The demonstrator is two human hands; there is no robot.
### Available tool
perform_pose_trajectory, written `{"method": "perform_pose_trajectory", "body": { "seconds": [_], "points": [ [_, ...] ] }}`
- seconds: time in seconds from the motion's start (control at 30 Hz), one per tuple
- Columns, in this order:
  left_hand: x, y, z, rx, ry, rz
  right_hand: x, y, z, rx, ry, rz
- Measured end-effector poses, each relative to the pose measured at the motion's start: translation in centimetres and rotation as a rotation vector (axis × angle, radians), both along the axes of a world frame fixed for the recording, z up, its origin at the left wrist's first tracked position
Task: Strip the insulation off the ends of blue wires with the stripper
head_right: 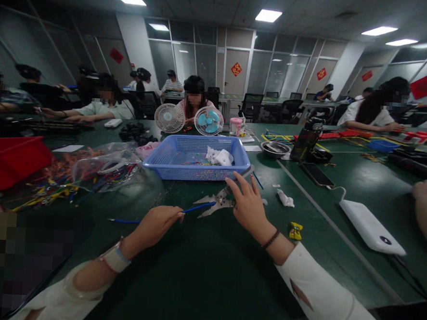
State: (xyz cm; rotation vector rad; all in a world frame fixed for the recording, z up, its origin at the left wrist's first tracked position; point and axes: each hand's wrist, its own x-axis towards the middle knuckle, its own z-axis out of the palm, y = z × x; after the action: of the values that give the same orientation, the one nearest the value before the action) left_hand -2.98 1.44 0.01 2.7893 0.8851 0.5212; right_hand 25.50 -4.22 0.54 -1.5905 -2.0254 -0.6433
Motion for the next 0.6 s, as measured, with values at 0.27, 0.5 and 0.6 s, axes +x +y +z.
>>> {"method": "perform_pose_trajectory", "body": {
  "seconds": [0.27, 0.5, 0.6],
  "points": [
    [-0.01, 0.03, -0.14, -0.004, 0.006, -0.011, 0.17, 0.07, -0.21, 0.012, 0.011, 0.003],
    [-0.01, 0.06, -0.35, -0.008, 0.021, -0.02, -0.08, -0.02, -0.24, 0.002, 0.03, 0.005],
    [-0.05, 0.04, -0.26, -0.008, 0.021, -0.01, 0.08, 0.08, -0.23, 0.012, 0.062, -0.025]
  ]
}}
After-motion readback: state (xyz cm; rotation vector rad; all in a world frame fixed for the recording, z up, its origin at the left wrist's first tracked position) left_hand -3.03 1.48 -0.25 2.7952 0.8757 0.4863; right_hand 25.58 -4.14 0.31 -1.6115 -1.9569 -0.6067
